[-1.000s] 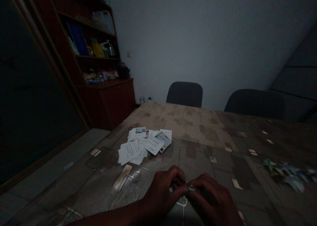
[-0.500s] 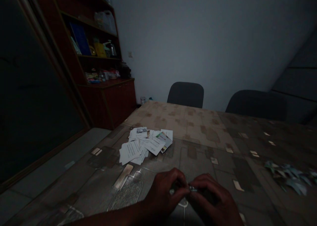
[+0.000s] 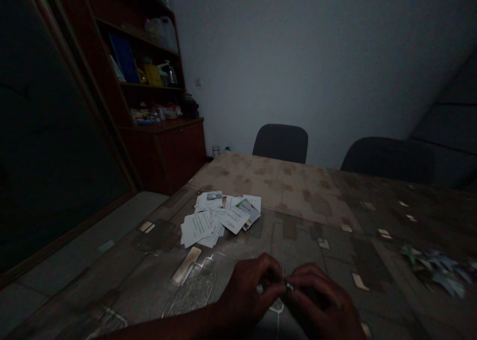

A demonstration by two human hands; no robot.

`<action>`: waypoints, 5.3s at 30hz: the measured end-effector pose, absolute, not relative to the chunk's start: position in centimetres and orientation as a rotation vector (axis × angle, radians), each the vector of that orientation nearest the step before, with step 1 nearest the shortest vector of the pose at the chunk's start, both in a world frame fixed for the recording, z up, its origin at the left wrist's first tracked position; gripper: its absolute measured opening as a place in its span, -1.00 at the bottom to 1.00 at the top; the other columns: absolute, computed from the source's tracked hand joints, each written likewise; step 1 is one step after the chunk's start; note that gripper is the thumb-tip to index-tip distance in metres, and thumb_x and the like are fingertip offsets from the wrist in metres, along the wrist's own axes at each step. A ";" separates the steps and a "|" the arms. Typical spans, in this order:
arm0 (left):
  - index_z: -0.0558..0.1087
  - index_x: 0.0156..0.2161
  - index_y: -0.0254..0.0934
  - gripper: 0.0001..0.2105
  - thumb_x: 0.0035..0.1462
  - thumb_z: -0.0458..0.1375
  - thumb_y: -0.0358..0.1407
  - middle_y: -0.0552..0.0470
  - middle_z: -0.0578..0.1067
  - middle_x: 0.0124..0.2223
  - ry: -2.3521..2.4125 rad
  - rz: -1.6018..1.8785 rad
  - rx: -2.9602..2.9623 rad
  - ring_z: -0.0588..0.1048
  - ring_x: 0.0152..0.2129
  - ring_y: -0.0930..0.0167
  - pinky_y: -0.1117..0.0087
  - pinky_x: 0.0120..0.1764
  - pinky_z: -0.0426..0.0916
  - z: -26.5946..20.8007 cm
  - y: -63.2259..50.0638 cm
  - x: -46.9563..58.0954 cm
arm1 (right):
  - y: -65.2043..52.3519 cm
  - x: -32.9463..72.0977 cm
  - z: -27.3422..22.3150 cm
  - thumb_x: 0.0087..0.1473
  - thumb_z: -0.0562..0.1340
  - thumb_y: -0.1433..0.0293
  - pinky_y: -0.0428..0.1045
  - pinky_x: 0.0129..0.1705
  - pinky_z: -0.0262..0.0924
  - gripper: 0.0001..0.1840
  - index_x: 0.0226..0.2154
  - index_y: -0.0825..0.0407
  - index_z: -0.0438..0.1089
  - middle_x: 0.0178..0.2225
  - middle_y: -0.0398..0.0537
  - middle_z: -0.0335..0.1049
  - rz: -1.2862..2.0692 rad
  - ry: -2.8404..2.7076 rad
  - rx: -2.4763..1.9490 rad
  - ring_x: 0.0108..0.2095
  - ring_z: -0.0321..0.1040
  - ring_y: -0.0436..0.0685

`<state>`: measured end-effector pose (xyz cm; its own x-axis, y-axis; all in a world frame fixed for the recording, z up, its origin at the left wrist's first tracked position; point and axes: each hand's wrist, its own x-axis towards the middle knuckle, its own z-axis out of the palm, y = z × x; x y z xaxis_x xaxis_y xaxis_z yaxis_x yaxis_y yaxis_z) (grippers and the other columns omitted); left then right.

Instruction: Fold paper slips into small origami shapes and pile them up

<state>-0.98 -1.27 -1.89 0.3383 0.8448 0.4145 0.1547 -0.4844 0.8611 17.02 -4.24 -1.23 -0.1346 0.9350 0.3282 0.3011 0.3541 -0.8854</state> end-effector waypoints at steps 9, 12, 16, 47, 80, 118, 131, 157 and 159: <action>0.40 -0.40 -0.28 -0.88 -0.05 0.20 -0.52 0.08 0.52 -0.48 0.878 1.163 1.866 0.47 -0.55 0.46 0.50 -0.44 0.32 -2.5 -1.1 -0.9 | -4.2 17.1 -1.6 0.09 0.30 0.35 -0.02 -0.29 0.36 -0.92 -0.40 -0.06 0.53 -0.41 -0.08 0.48 0.743 -1.731 -1.122 -0.34 0.46 0.16; 0.42 -0.41 -0.29 -0.88 -0.05 0.20 -0.54 0.08 0.52 -0.48 0.894 1.157 1.842 0.48 -0.54 0.46 0.51 -0.44 0.33 -2.0 -1.1 -1.0 | -4.1 17.2 -1.4 0.05 0.32 0.36 -0.03 -0.28 0.37 -0.92 -0.32 -0.07 0.53 -0.35 -0.07 0.50 0.713 -1.731 -1.124 -0.31 0.47 0.16; 0.45 -0.40 -0.30 -0.88 -0.03 0.25 -0.53 0.08 0.54 -0.47 0.955 1.191 1.837 0.50 -0.52 0.46 0.53 -0.42 0.34 -1.6 -1.1 -1.2 | -4.1 17.6 -0.9 0.08 0.28 0.34 -0.05 -0.28 0.38 -0.80 -0.19 -0.08 0.50 -0.31 -0.06 0.51 0.672 -1.713 -1.142 -0.28 0.48 0.17; 0.46 -0.42 -0.30 -0.86 -0.10 0.27 -0.55 0.06 0.56 -0.44 0.682 1.106 1.631 0.51 -0.49 0.46 0.51 -0.36 0.37 -1.3 -1.3 -1.6 | -4.1 18.0 1.2 0.32 0.07 0.37 -0.05 -0.42 0.24 -0.79 -0.22 0.06 0.40 -0.44 -0.03 0.47 0.015 -2.101 -0.762 -0.46 0.34 0.07; 0.39 -0.43 -0.28 -0.90 -0.06 0.19 -0.51 0.12 0.48 -0.51 0.895 1.109 1.821 0.45 -0.56 0.49 0.56 -0.47 0.28 -1.5 -1.5 -1.4 | -4.2 18.0 0.4 0.31 0.08 0.39 -0.03 -0.34 0.30 -0.78 -0.26 0.01 0.43 -0.42 -0.08 0.47 0.311 -2.113 -0.883 -0.37 0.39 0.08; 0.41 -0.36 -0.28 -0.92 0.07 0.17 -0.49 0.07 0.51 -0.45 0.843 1.147 2.037 0.48 -0.52 0.46 0.53 -0.41 0.31 -1.6 -1.2 -1.7 | -4.1 18.1 -0.2 0.25 0.16 0.43 0.02 -0.37 0.31 -0.89 -0.18 0.04 0.39 -0.38 -0.04 0.48 0.121 -2.186 -0.896 -0.40 0.37 0.13; 0.41 -0.34 -0.28 -0.97 0.13 0.16 -0.42 0.06 0.50 -0.46 0.770 1.107 2.035 0.45 -0.55 0.46 0.51 -0.44 0.29 -2.1 -1.1 -1.7 | -4.1 18.0 -0.2 0.30 0.12 0.38 -0.03 -0.39 0.29 -0.83 -0.23 0.04 0.42 -0.44 -0.07 0.48 0.137 -2.202 -0.901 -0.44 0.37 0.09; 0.43 -0.41 -0.28 -0.90 0.00 0.24 -0.49 0.08 0.55 -0.46 1.040 1.155 1.819 0.52 -0.51 0.44 0.53 -0.40 0.35 -1.1 -0.9 -1.3 | -3.8 18.8 0.8 0.25 0.16 0.44 -0.02 -0.37 0.29 -0.91 -0.28 0.00 0.38 -0.42 -0.09 0.45 0.186 -2.108 -0.993 -0.40 0.40 0.10; 0.44 -0.40 -0.28 -0.90 0.02 0.24 -0.50 0.08 0.55 -0.46 1.016 1.161 1.851 0.52 -0.51 0.45 0.54 -0.41 0.35 -1.5 -0.9 -1.4 | -3.9 18.7 0.9 0.24 0.16 0.46 -0.01 -0.34 0.29 -0.90 -0.29 -0.01 0.38 -0.41 -0.09 0.45 0.227 -2.111 -0.990 -0.39 0.40 0.11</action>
